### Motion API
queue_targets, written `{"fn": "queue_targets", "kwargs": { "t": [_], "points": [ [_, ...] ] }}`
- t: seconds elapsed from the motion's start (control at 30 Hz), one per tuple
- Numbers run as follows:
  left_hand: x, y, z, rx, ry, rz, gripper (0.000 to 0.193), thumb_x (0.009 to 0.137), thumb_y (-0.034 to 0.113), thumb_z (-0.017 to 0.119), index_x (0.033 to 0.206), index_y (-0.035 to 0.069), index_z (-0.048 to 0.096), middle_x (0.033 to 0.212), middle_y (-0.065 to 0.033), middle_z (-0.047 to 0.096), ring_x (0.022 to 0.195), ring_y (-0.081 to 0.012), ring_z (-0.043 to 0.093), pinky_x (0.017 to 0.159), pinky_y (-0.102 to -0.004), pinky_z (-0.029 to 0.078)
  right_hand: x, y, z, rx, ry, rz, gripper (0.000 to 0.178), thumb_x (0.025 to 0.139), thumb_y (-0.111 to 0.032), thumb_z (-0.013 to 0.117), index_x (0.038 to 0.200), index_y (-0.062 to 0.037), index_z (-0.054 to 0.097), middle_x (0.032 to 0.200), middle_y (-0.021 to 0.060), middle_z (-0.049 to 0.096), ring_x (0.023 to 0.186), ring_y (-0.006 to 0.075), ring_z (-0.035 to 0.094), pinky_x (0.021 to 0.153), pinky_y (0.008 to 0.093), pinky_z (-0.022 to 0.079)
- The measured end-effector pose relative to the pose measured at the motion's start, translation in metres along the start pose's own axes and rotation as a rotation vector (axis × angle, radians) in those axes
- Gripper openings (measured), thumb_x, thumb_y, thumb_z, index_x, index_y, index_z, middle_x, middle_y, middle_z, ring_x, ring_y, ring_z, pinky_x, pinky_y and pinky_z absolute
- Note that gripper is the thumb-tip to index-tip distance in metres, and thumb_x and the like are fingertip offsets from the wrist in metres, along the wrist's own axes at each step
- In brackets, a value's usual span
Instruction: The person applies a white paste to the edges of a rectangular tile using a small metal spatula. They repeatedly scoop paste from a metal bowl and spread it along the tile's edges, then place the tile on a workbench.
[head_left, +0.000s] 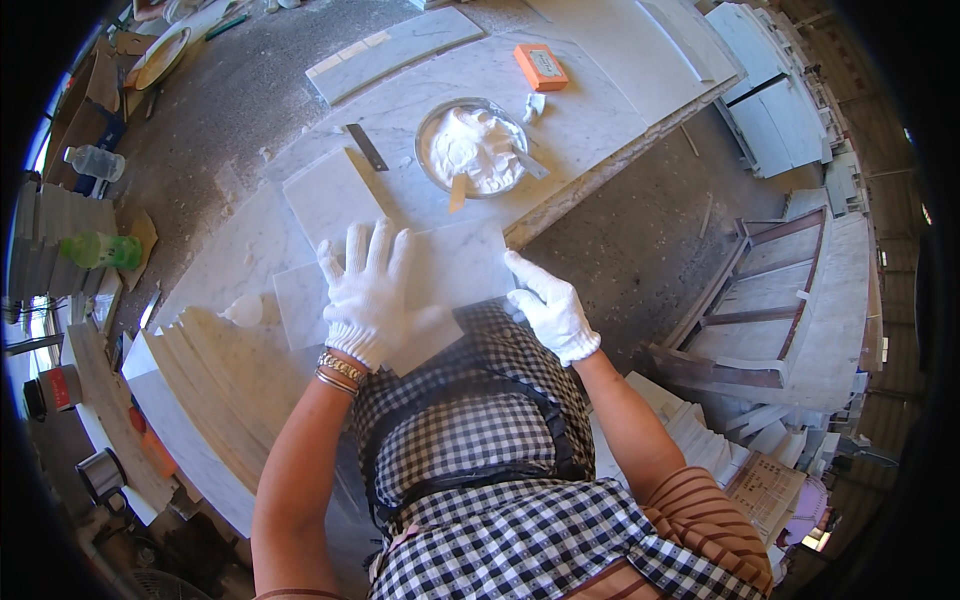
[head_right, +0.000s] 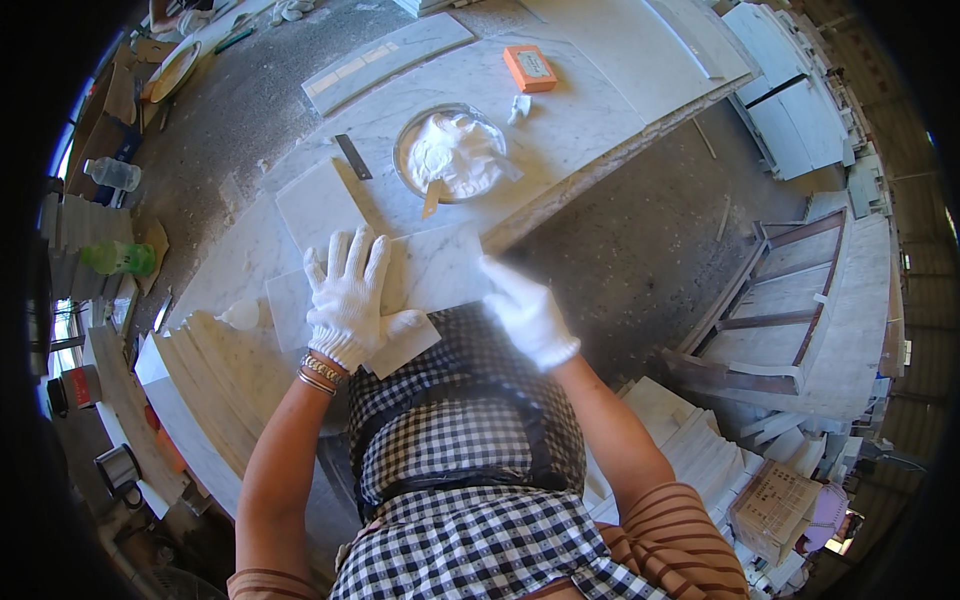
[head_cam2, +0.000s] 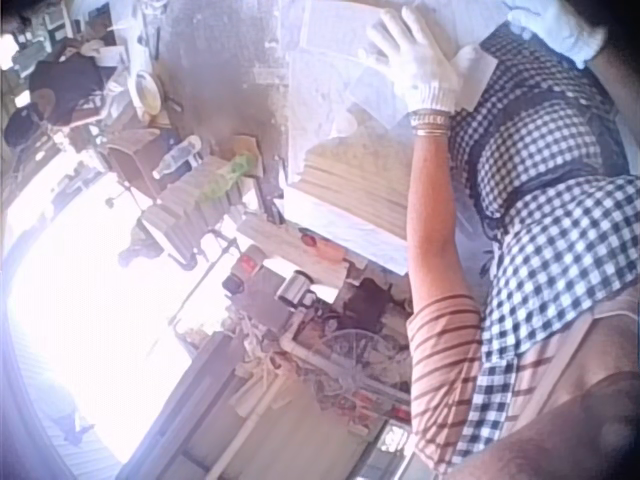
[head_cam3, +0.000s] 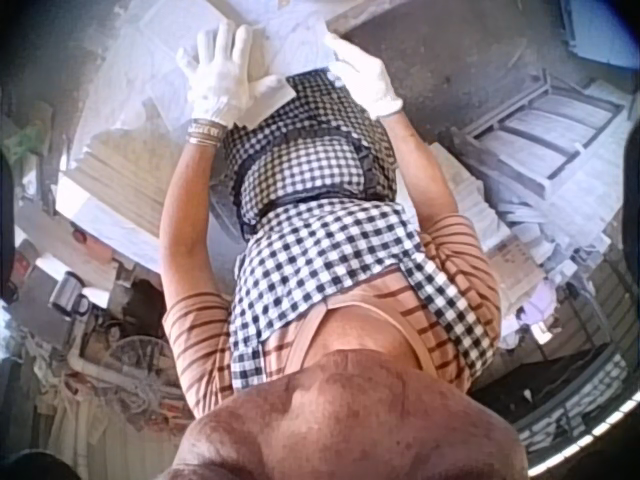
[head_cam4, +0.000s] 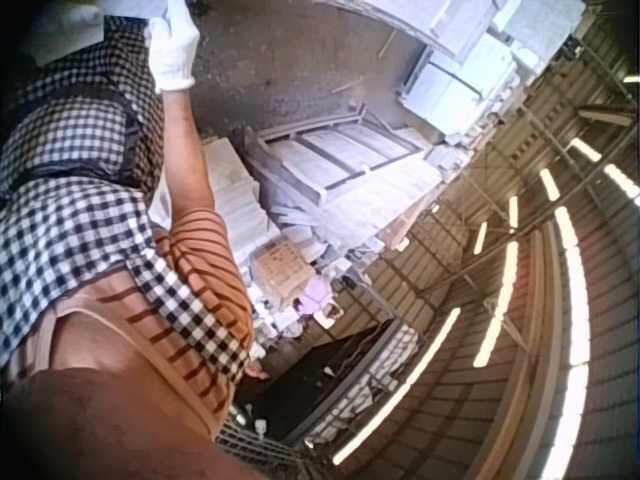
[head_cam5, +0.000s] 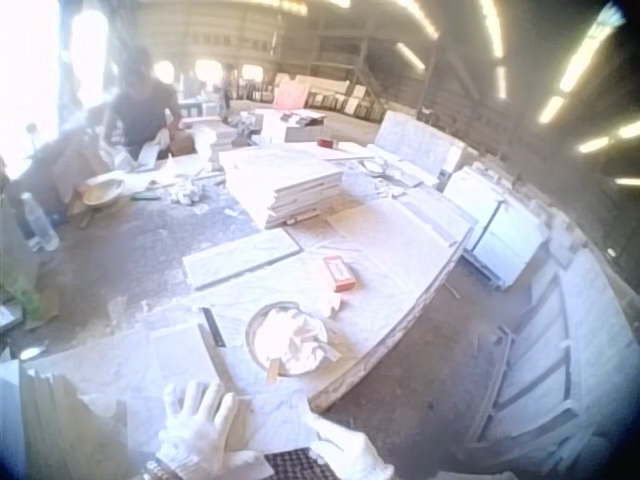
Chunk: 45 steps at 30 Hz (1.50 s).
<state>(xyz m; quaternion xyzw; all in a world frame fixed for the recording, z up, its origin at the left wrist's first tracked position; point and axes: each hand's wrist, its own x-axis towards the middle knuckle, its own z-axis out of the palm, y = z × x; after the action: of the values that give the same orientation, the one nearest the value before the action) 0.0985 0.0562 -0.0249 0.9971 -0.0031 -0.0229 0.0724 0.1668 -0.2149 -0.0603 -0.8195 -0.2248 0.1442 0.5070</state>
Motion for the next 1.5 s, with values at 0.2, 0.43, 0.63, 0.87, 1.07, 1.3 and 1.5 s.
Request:
{"fn": "queue_targets", "kwargs": {
  "t": [0.2,0.43,0.63,0.87,1.07,1.3,1.5],
  "points": [
    [0.0,0.002,-0.001,-0.031,0.02,-0.009,0.099,0.076,0.063,0.083,0.15,0.008,0.047,0.158,-0.0173,0.041,0.15,-0.0392,0.031,0.122,-0.0715,0.015,0.004,-0.021,0.004,0.613,-0.038,0.413,0.063,0.099,-0.008,0.065,0.16,-0.0045,0.046,0.112,0.0146,0.074,0.083,0.0175,0.072,0.066,0.0319,0.062],
    [0.0,0.001,0.002,-0.042,0.066,-0.005,0.097,0.073,0.061,0.085,0.147,0.01,0.049,0.153,-0.0153,0.045,0.147,-0.0381,0.035,0.121,-0.0713,0.018,0.008,-0.033,0.001,0.458,-0.054,0.501,0.063,0.099,-0.011,0.068,0.159,-0.0104,0.05,0.096,0.0076,0.071,0.071,0.0118,0.066,0.06,0.027,0.058],
    [0.001,0.0,0.0,-0.086,0.145,0.023,0.091,0.07,0.057,0.086,0.141,0.01,0.053,0.146,-0.014,0.049,0.142,-0.0378,0.039,0.117,-0.0729,0.024,0.001,-0.012,0.003,0.297,-0.014,0.412,0.064,0.098,-0.013,0.073,0.157,-0.0019,0.05,0.105,0.0102,0.074,0.076,0.0128,0.068,0.062,0.0272,0.059],
    [0.0,0.002,-0.011,-0.121,0.009,-0.003,0.101,0.075,0.066,0.081,0.15,0.006,0.05,0.156,-0.017,0.046,0.148,-0.0398,0.035,0.119,-0.0718,0.023,-0.003,0.009,0.008,-0.389,0.108,-0.307,0.053,0.091,0.006,0.068,0.143,-0.0008,0.064,0.118,0.023,0.075,0.093,0.0273,0.076,0.078,0.0338,0.061],
    [-0.004,-0.004,0.001,-0.07,0.084,0.001,0.09,0.085,0.06,0.074,0.153,0.009,0.048,0.159,-0.0159,0.045,0.153,-0.0374,0.031,0.122,-0.0676,0.021,-0.009,0.008,-0.001,-0.055,0.152,0.058,0.045,0.103,0.001,0.056,0.146,-0.0073,0.065,0.113,0.0121,0.077,0.079,0.013,0.069,0.07,0.029,0.059],
    [-0.047,0.02,0.01,-0.558,0.361,0.419,0.027,0.087,0.029,0.075,0.107,0.012,0.069,0.113,-0.0072,0.068,0.103,-0.0287,0.065,0.095,-0.0455,0.05,0.011,-0.004,-0.006,0.122,0.014,0.295,0.052,0.107,-0.022,0.064,0.153,-0.0023,0.055,0.121,0.0129,0.075,0.084,0.0149,0.071,0.065,0.0303,0.061],
    [-0.137,0.035,0.004,-1.088,0.165,-0.316,0.031,0.102,0.021,0.07,0.129,0.005,0.074,0.108,-0.0117,0.081,0.086,-0.0179,0.076,0.078,-0.0337,0.061,0.037,-0.007,0.005,0.494,-0.071,0.524,0.046,0.103,-0.035,0.069,0.134,-0.0016,0.064,0.102,0.0107,0.076,0.077,0.021,0.074,0.052,0.0309,0.057]
  ]
}}
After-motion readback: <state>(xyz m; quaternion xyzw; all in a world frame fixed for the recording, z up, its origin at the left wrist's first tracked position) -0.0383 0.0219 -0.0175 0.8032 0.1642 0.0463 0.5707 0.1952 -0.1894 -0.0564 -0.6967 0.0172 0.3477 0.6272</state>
